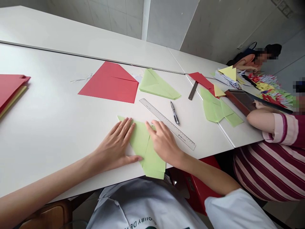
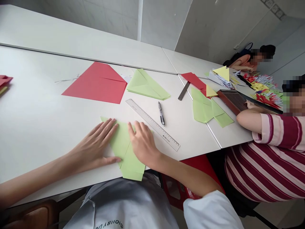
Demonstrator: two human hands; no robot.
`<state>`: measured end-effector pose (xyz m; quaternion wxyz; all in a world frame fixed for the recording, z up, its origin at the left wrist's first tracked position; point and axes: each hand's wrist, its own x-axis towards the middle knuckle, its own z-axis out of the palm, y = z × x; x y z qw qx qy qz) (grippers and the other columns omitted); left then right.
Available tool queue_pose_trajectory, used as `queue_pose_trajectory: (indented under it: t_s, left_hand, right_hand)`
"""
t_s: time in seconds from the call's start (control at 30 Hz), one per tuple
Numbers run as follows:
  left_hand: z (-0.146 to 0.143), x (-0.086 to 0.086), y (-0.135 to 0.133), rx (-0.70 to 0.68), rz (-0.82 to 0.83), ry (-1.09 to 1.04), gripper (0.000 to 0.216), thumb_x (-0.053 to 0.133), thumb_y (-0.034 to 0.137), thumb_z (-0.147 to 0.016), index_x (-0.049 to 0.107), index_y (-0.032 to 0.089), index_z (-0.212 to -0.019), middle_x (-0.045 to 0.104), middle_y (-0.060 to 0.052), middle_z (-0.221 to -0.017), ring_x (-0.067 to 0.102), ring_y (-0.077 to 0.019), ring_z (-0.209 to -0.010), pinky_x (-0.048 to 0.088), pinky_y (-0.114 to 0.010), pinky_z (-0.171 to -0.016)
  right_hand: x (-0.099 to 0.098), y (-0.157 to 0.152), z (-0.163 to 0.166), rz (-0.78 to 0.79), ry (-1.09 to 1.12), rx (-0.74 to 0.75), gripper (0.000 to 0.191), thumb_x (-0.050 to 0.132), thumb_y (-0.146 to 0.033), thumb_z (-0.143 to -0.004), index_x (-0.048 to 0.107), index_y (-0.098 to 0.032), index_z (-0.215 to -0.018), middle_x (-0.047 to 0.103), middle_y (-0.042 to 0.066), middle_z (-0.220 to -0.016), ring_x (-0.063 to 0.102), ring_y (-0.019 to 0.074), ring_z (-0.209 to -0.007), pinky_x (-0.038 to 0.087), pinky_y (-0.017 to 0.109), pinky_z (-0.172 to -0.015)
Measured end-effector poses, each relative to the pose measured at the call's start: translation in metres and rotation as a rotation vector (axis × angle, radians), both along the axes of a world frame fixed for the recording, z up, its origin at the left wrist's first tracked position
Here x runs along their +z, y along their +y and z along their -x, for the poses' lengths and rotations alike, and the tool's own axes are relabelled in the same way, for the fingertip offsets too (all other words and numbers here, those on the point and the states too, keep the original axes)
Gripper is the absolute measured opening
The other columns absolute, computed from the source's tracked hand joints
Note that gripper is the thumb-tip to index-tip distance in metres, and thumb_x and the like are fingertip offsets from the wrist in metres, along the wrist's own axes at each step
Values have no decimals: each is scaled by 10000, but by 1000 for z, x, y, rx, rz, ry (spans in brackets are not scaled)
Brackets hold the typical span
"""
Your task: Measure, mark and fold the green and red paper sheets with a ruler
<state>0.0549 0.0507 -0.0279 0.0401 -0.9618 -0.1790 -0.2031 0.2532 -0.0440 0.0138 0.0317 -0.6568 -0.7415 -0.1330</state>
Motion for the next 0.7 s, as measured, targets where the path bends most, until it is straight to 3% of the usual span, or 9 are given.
queue_pose_trajectory:
  t_s: [0.07, 0.2, 0.7]
  left_hand:
    - [0, 1, 0, 2, 7, 5, 1173, 357, 879, -792, 190, -11, -1537, 299, -279, -1551, 297, -427, -1441, 286, -537, -1169]
    - [0, 2, 0, 0, 23, 9, 1172, 370, 876, -791, 196, -13, -1535, 295, -280, -1553, 287, -431, -1444, 283, -541, -1170]
    - [-1, 3, -2, 7, 49, 18, 1153, 371, 859, -807, 196, -20, -1532, 265, -287, -1560, 267, -436, -1450, 277, -560, -1173]
  right_hand:
    - [-1, 13, 16, 24, 18, 34, 563, 395, 11, -902, 482, -133, -1440, 614, 125, -1210, 543, 223, -1020, 502, 324, -843]
    - [-3, 20, 22, 55, 24, 9, 480, 407, -19, -927, 520, -71, -1390, 613, 147, -1073, 527, 238, -998, 491, 340, -821]
    - [-16, -45, -42, 8, -35, -202, 532, 336, 87, -886, 565, -52, -1345, 593, 124, -857, 527, 240, -840, 468, 336, -673]
